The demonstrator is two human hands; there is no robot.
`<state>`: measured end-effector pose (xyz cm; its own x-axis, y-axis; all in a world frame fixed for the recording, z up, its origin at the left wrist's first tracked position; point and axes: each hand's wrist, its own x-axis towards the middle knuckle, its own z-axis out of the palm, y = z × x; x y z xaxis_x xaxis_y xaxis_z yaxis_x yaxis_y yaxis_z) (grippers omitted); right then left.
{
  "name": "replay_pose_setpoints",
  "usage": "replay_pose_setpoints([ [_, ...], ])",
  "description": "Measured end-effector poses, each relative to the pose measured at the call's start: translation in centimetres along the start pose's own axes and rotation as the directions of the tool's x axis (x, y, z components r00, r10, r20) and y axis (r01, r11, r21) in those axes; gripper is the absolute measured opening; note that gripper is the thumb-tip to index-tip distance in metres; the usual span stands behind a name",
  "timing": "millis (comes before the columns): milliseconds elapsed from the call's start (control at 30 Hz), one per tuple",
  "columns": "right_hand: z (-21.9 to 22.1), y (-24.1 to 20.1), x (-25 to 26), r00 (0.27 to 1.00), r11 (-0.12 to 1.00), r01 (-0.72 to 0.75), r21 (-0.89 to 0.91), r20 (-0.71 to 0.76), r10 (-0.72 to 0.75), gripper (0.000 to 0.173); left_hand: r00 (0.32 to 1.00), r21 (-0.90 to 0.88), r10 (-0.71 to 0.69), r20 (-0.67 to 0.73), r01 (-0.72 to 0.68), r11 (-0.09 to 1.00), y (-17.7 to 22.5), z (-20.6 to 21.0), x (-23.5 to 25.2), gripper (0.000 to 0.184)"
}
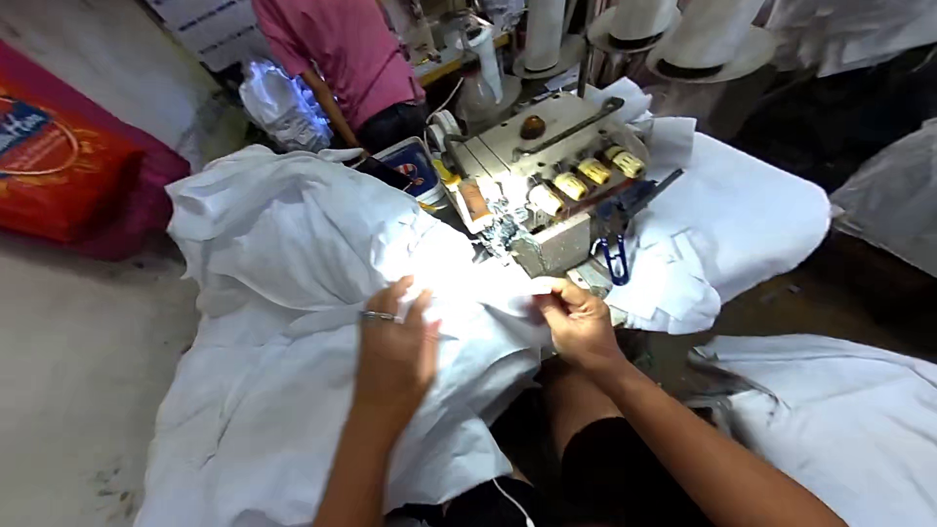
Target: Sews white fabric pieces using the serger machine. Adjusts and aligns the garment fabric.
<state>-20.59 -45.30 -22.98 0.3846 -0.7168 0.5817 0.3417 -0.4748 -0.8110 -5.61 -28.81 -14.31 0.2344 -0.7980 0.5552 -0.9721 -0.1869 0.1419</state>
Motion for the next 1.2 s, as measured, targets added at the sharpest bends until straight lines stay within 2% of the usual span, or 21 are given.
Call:
replay_pose_setpoints([
  [67,0.0,-0.7,-1.0,0.996,0.996,0.083,0.03,0.042,-0.084,0.016,0.995,-0.079,0.096,-0.002,-0.096,0.992,3.4,2.5,0.5,0.04],
  [100,-0.1,-1.2,-1.5,0.993,0.996,0.092,0.02,0.066,-0.093,0.019,0.992,-0.116,0.125,-0.014,-0.126,0.985,4.4,3.5,0.7,0.035],
  [167,-0.4,-1.9,-2.8,0.994,0.999,0.041,0.001,0.104,-0.041,0.029,0.991,-0.235,0.131,-0.031,-0.134,0.963,5.3,4.3,1.0,0.019],
  [200,-0.8,-1.9,-3.5,0.991,1.0,0.001,0.002,0.13,-0.002,0.033,0.992,-0.275,0.121,-0.041,-0.127,0.953,5.4,4.2,0.9,0.018],
  [300,-2.2,-1.4,-5.5,0.98,0.998,-0.045,0.037,0.198,0.037,0.021,0.992,-0.319,0.111,-0.066,-0.127,0.939,5.3,3.1,0.5,0.022],
  [433,-3.1,-1.3,-6.9,0.974,0.991,-0.105,0.088,0.212,0.084,0.016,0.993,-0.287,0.091,-0.073,-0.108,0.952,4.9,2.5,0.4,0.025],
  [700,-2.8,-1.9,-5.6,0.928,0.946,-0.32,0.048,0.216,0.303,0.021,0.997,-0.243,-0.026,-0.071,0.008,0.97,3.7,3.6,1.5,0.022],
  [900,-3.0,-0.5,-4.1,0.951,0.966,-0.247,-0.08,0.17,0.257,0.02,0.993,-0.247,-0.11,-0.043,0.096,0.964,3.1,5.0,3.5,0.019],
  [1000,-3.2,0.7,-3.4,0.932,0.946,-0.284,-0.155,0.187,0.31,0.023,0.984,-0.281,-0.175,0.015,0.173,0.944,2.5,6.4,4.7,0.016],
  [1100,-3.0,2.0,-3.2,0.923,0.938,-0.338,-0.07,0.169,0.346,0.019,0.968,-0.285,-0.236,0.086,0.251,0.925,1.9,7.5,5.4,0.014],
  [1200,-3.0,1.7,-3.3,0.913,0.925,-0.38,0.02,0.171,0.371,0.013,0.962,-0.266,-0.236,0.139,0.266,0.927,1.6,7.5,5.6,0.014],
])
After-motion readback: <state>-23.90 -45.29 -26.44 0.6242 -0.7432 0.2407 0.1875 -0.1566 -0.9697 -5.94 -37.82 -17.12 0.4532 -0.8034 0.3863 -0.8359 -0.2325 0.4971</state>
